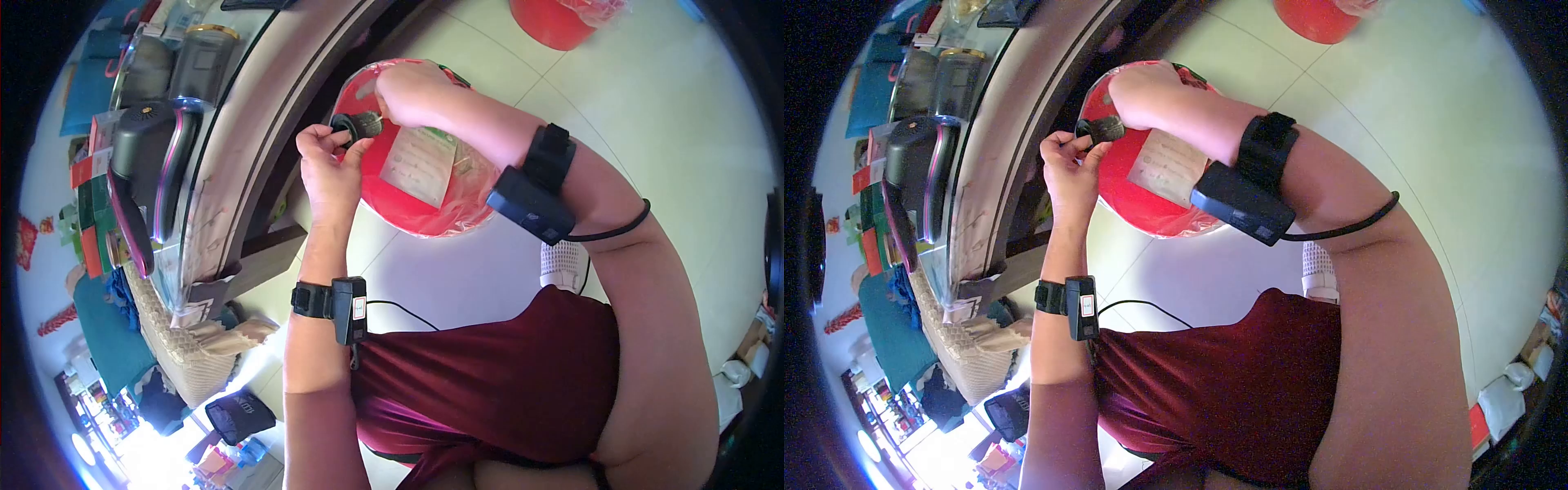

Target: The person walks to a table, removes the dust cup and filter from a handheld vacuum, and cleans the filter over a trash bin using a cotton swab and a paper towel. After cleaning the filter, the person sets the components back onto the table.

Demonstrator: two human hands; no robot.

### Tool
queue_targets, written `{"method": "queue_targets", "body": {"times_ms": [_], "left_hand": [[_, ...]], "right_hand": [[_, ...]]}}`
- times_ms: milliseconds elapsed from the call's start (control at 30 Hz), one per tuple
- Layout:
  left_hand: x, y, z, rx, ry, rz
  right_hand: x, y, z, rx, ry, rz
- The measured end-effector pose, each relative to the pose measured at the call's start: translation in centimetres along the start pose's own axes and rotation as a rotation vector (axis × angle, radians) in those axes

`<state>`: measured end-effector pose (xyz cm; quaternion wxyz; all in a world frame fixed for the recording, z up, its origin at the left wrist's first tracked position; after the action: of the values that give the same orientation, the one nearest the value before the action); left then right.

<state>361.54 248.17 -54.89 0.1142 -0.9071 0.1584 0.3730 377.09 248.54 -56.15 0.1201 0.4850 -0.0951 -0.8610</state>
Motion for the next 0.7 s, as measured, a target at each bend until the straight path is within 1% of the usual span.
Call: {"method": "queue_targets", "body": {"times_ms": [67,167,200,300,400,500,700], "left_hand": [[0.2,0.0,0.3,-0.012,0.024,0.008],[-0.1,0.0,0.4,-0.022,0.018,0.001],[-0.3,-0.1,0.2,-0.020,0.010,-0.007],[-0.4,0.0,-0.3,-0.054,-0.033,-0.006],[-0.2,0.1,-0.8,-0.026,0.011,-0.010],[-0.3,0.1,-0.8,-0.042,-0.023,-0.013],[-0.5,-0.1,-0.6,-0.008,0.020,-0.020]], "right_hand": [[0.4,0.1,-0.2,0.015,0.038,0.005],[-1.2,0.9,0.0,0.036,-0.059,-0.028],[-1.5,1.0,-0.3,0.099,-0.058,0.004],[-1.0,0.6,-0.2,0.038,-0.057,-0.002],[-0.2,0.5,-0.3,0.038,-0.033,0.034],[-0.4,0.7,-0.1,0.048,-0.025,0.024],[-0.7,0.2,-0.6,0.071,-0.046,0.006]]}}
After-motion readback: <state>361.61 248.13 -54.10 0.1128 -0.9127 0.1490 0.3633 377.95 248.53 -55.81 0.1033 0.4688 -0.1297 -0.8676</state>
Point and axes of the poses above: each hand's wrist, its own y-axis away from the middle knuckle, its own x-axis out of the palm, z = x × y, the point moved 8 cm from there along -y, towards the middle knuckle, and after that the axes turned 6 degrees about z, right-handed, at the moved point
